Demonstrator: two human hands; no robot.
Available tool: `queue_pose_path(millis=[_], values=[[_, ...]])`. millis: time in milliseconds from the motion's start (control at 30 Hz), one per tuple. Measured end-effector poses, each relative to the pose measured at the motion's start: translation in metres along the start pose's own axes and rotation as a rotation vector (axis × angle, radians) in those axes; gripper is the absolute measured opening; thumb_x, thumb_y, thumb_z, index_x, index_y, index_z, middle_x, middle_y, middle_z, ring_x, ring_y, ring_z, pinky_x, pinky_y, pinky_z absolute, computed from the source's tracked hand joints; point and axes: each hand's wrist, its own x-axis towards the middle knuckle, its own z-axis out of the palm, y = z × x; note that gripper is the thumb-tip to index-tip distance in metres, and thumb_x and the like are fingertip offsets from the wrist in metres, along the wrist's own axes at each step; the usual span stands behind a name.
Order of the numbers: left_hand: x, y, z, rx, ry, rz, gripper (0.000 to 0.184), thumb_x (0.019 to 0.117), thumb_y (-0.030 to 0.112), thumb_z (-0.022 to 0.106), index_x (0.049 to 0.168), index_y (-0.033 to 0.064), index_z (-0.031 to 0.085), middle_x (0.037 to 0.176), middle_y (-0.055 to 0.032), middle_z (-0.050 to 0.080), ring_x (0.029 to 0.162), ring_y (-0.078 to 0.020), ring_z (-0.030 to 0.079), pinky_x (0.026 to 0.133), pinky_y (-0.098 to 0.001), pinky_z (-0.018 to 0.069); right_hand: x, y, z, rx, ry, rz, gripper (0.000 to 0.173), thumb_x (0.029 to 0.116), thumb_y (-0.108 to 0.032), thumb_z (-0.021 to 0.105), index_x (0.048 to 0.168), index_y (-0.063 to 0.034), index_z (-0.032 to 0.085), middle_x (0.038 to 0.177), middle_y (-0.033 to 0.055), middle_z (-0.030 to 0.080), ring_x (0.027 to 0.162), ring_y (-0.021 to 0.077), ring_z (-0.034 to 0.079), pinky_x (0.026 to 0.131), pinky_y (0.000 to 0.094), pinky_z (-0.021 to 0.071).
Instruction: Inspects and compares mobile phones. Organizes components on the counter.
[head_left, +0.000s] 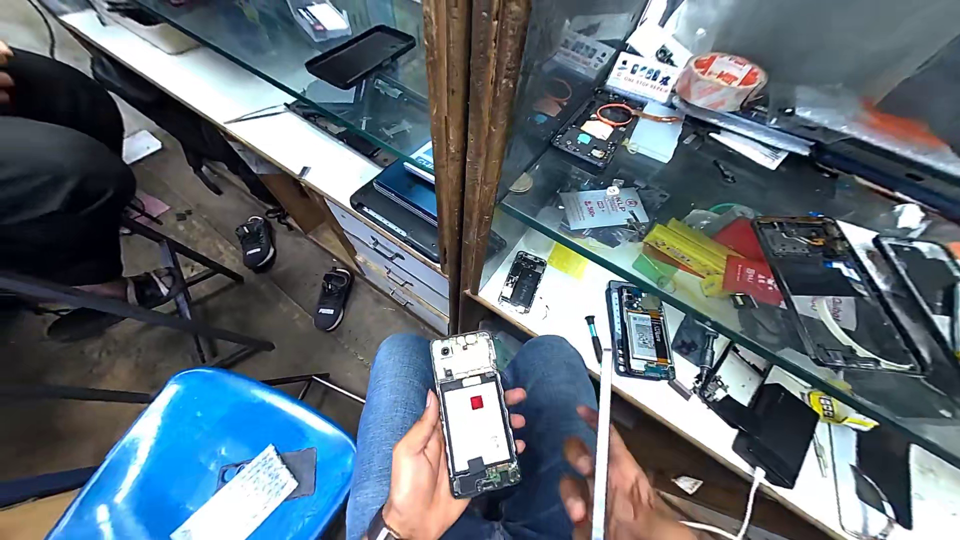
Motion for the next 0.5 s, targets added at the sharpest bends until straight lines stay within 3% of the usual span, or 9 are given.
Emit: queue_pose_path(millis=[67, 167, 233, 367, 500], values=[[0.0, 0.001, -0.007, 0.038, -0.053, 0.004, 0.065, 0.1051, 0.055, 0.033, 0.147, 0.0073, 0.047, 0.147, -0.0286, 0.05, 0.131, -0.0438, 0.054, 0.109, -0.0583, 0.0437, -0.016, 0.001, -0.005, 0.086, -0.063, 0.048, 0.067, 0.0954, -0.013, 0.069, 0.153, -0.0199, 0.034, 0.142, 0.0212, 0.058, 0.116, 0.0418, 0.067, 0.078, 0.0504, 0.0638], [0.007, 0.001, -0.014, 0.083, -0.07, 0.021, 0.064, 0.1048, 0.055, 0.034, 0.146, 0.0083, 0.05, 0.143, -0.0276, 0.053, 0.129, -0.0428, 0.056, 0.109, -0.0573, 0.0446, -0.021, 0.002, -0.009, 0.095, 0.012, 0.085, 0.06, 0.1005, -0.01, 0.056, 0.153, -0.0207, 0.03, 0.146, 0.0285, 0.052, 0.124, 0.0563, 0.057, 0.071, 0.0622, 0.0617], [0.015, 0.001, -0.017, 0.116, -0.079, 0.022, 0.062, 0.1042, 0.055, 0.037, 0.145, 0.0104, 0.052, 0.141, -0.0265, 0.055, 0.126, -0.0417, 0.058, 0.107, -0.0566, 0.0462, -0.018, -0.002, -0.003, -0.035, 0.058, 0.048, 0.05, 0.1022, -0.01, 0.054, 0.148, -0.0167, 0.035, 0.14, 0.0288, 0.056, 0.12, 0.0569, 0.06, 0.068, 0.0654, 0.0614], [0.025, -0.004, -0.021, 0.146, -0.123, 0.011, 0.056, 0.1041, 0.053, 0.043, 0.14, 0.0135, 0.059, 0.134, -0.0208, 0.062, 0.122, -0.0347, 0.063, 0.104, -0.0526, 0.0507, -0.005, -0.005, 0.013, -0.274, 0.12, -0.071, 0.036, 0.1037, -0.009, 0.054, 0.139, -0.0051, 0.047, 0.126, 0.0283, 0.065, 0.104, 0.0471, 0.072, 0.058, 0.0571, 0.064], [0.021, -0.012, -0.024, 0.121, -0.037, 0.024, 0.052, 0.1036, 0.053, 0.046, 0.132, 0.0141, 0.065, 0.124, -0.0177, 0.07, 0.114, -0.0289, 0.069, 0.097, -0.0473, 0.0572, 0.002, -0.005, 0.011, -0.294, -0.082, -0.096, 0.06, 0.0929, -0.004, 0.069, 0.145, -0.0083, 0.04, 0.14, 0.029, 0.056, 0.12, 0.0511, 0.063, 0.071, 0.0606, 0.0644]])
